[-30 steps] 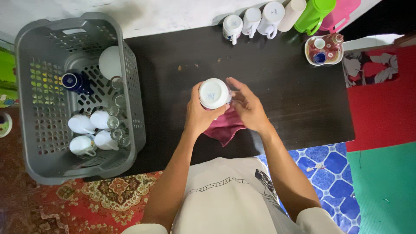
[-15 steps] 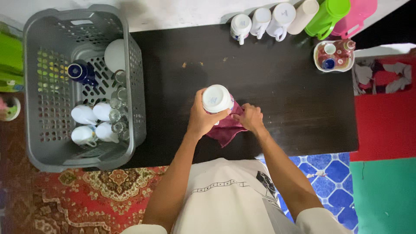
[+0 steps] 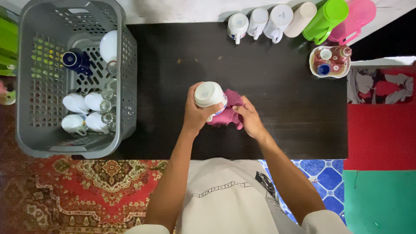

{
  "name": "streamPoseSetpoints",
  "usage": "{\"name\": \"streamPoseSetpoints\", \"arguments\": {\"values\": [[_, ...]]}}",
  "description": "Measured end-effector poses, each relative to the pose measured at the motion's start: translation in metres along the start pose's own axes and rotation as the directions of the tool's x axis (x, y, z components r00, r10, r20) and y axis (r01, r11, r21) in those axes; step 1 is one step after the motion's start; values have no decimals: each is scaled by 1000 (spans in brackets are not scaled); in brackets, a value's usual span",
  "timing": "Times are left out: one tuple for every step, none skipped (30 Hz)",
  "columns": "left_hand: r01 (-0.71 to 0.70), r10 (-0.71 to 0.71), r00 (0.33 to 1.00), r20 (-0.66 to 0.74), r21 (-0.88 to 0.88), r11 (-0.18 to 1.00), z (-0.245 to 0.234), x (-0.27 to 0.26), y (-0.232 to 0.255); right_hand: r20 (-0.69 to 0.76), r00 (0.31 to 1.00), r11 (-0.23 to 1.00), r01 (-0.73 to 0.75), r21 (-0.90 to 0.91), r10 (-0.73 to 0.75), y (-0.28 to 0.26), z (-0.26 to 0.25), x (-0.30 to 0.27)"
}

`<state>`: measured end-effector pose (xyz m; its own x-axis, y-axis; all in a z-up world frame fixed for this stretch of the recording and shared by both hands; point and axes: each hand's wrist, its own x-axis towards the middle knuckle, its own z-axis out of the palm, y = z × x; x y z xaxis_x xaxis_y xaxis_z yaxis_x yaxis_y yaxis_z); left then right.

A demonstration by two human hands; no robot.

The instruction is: The person removes cups one at a time from a dish basket, wipes each one with a cloth, and places them onto the table.

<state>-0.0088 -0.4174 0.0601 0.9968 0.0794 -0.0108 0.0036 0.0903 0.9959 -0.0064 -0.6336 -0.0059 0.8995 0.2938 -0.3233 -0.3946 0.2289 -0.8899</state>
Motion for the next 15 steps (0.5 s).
{"name": "streamPoseSetpoints", "arguments": {"values": [[-3,3,1000,0,-3,1000,0,0,0,0,1000,1000,2,-4,-2,-14,6,-6],[13,-13,1000,14,-39,999,0,-2,1,-26,1000,997,17,79,-15,-26,13,-14],[28,-26,999,27,-72,997,-1,-2,2,-50,998,986,33,161,-26,-35,20,-20],[24,-22,999,23,-73,997,-2,-1,3,-45,999,987,35,159,-28,-44,25,-24],[31,-30,999,24,-41,999,-1,-1,4,-24,994,965,108,238,-105,-51,28,-29],[38,-38,999,24,-8,999,-2,-1,5,-8,983,932,175,317,-182,-55,32,-33],[39,-39,999,29,-11,999,-3,0,5,-13,983,932,178,315,-183,-58,36,-37],[43,-44,999,23,31,999,-3,0,5,24,977,927,193,323,-211,-59,40,-41],[43,-44,999,13,70,997,-3,3,4,65,968,922,209,326,-242,-62,42,-42],[40,-41,999,15,65,997,-1,4,4,64,968,923,212,320,-244,-64,47,-44],[-28,28,1000,3,110,994,0,3,4,20,970,931,227,286,-243,-64,54,-44],[-94,96,995,-7,157,983,0,4,4,-25,970,937,242,250,-243,-66,60,-41],[-86,88,996,-5,154,984,-2,3,4,-31,971,939,237,250,-237,-67,65,-42],[-78,81,997,-11,158,984,-3,3,3,12,980,930,185,317,-199,-68,69,-41],[-75,79,997,-17,161,984,-4,4,3,59,984,915,135,380,-169,-68,73,-41]]}}
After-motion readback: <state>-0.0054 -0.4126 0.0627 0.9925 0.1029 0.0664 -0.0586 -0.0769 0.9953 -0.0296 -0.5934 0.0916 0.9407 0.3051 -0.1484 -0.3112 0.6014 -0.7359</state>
